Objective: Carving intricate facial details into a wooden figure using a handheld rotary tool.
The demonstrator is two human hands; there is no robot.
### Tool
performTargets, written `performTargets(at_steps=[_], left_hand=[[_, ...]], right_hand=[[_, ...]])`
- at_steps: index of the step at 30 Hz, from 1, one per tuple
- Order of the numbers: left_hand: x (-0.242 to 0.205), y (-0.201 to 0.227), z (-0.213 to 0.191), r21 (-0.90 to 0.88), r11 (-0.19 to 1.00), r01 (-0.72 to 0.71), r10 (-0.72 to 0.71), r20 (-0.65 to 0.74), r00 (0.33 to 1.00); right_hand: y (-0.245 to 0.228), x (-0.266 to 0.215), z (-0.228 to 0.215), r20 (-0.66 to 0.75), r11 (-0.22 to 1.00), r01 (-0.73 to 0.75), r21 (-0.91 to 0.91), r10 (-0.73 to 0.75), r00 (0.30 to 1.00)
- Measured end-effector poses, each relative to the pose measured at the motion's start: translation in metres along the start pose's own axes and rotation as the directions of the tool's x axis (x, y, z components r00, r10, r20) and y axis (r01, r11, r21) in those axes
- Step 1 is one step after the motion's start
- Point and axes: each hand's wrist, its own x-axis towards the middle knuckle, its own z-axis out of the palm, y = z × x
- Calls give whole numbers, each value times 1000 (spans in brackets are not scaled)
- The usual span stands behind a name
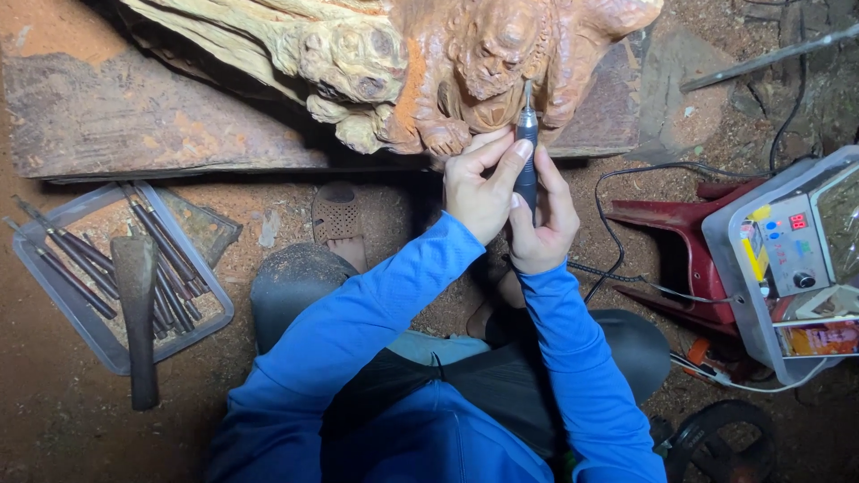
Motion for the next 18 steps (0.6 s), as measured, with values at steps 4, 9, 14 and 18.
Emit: performTargets(at_steps=[4, 9, 14, 18], left_hand=[[0, 2, 4, 1, 1000, 5, -5, -9, 1000], [0, 4, 5, 19, 1000, 1, 0, -13, 1000], [2, -4, 1, 2, 1000, -3, 3, -7, 1000], [2, 6, -6, -28, 1000, -12, 12, 32, 999]], right_hand=[[-2, 0, 2, -15, 1000, -23, 7, 23, 1000], [4, -4, 6, -38, 999, -27, 47, 28, 999], [1, -4, 6, -27, 998, -36, 53, 38, 999], [-16, -2, -1, 35, 998, -61, 35, 59, 998]])
